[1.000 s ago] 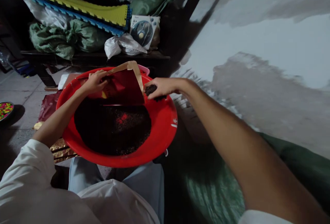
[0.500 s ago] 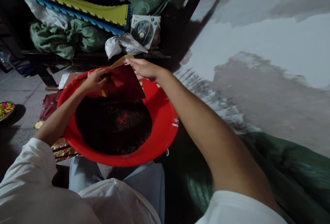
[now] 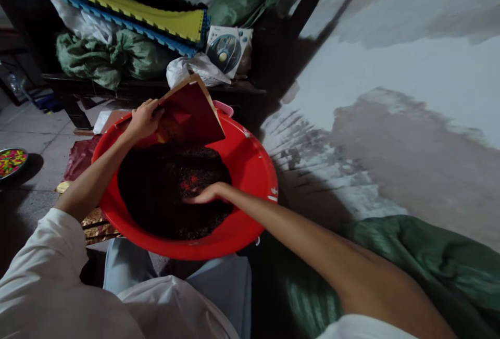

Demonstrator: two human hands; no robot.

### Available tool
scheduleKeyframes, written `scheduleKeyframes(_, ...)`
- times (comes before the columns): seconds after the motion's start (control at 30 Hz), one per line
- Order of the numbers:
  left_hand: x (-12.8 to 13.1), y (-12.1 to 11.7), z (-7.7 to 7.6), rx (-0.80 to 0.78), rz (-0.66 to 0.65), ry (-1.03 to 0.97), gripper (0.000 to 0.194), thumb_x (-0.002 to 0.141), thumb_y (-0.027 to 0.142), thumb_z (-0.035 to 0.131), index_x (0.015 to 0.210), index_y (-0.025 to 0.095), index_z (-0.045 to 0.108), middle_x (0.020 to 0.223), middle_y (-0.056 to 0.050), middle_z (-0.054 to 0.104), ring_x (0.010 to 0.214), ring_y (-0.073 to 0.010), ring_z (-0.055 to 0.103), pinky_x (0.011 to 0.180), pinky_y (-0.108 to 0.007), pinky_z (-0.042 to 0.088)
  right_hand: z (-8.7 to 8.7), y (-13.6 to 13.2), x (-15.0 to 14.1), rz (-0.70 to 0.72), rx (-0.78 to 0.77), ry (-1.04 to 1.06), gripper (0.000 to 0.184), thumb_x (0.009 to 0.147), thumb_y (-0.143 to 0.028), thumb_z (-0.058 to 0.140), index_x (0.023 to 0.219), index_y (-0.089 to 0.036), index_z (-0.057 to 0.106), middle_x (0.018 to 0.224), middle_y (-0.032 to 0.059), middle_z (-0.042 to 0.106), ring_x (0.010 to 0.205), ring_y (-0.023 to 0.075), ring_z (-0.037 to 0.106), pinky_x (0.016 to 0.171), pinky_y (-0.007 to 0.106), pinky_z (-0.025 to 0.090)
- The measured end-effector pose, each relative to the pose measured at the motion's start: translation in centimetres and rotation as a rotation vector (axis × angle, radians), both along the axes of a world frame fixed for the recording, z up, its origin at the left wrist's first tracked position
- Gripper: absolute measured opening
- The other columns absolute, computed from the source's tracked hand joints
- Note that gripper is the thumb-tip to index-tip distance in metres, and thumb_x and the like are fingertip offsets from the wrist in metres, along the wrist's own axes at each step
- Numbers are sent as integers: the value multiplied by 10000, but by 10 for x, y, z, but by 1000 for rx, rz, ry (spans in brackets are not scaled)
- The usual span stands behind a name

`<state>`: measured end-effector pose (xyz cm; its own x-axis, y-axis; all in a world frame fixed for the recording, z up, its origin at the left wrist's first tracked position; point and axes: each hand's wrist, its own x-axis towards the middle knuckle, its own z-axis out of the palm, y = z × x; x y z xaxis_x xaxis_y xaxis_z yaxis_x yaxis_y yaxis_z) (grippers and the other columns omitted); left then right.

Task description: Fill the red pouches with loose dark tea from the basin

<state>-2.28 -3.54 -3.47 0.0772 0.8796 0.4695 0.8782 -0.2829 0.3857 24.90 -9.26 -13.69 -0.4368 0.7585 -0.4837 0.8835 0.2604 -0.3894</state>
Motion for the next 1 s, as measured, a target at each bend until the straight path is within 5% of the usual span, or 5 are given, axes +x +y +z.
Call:
scheduleKeyframes(0.2,-1,1,-2,-12,-24,40,378,1117,299,477,1431,231,676,1387,-156,713,1364,-354,619,1098,-550,492,-13,-22,-45,304,-219,3,1279,639,-766,922,1713,-211,504,1740,178,513,1589,424,510,1297,498,451)
scheduleKeyframes(0.37,-2,1,-2,-28,-105,24,408,1097,278,473,1426,216,705,1427,-161,717,1357,-345,640,1110,-543,487,-19,-25,-29,446,-291,220,1061,635,-418,942,1613,-156,622,1701,171,562,1555,376,561,1331,440,405)
scheduleKeyframes(0.53,-3,2,-3,-26,-199,7,513,1072,268,487,1560,247,647,1512,-135,702,1414,-326,627,1161,-527,471,-11,-5,15,343,-280,252,896,583,-436,947,1416,-168,755,1480,139,745,1397,373,670,1229,445,511)
scheduleKeyframes(0.83,-5,4,-2,-51,-207,12,563,1043,267,496,1587,212,627,1518,-148,694,1429,-335,623,1196,-529,472,103,50,74,0,-180,500,646,657,-533,959,1159,-239,677,964,12,718,749,170,658,656,316,588)
scheduleKeyframes(1.0,-5,1,1,-59,-158,-6,551,1048,246,498,1585,217,615,1523,-150,685,1447,-346,609,1211,-556,476,157,84,63,-74,-16,710,565,623,-378,1009,1089,-238,721,982,27,740,818,188,710,759,372,668)
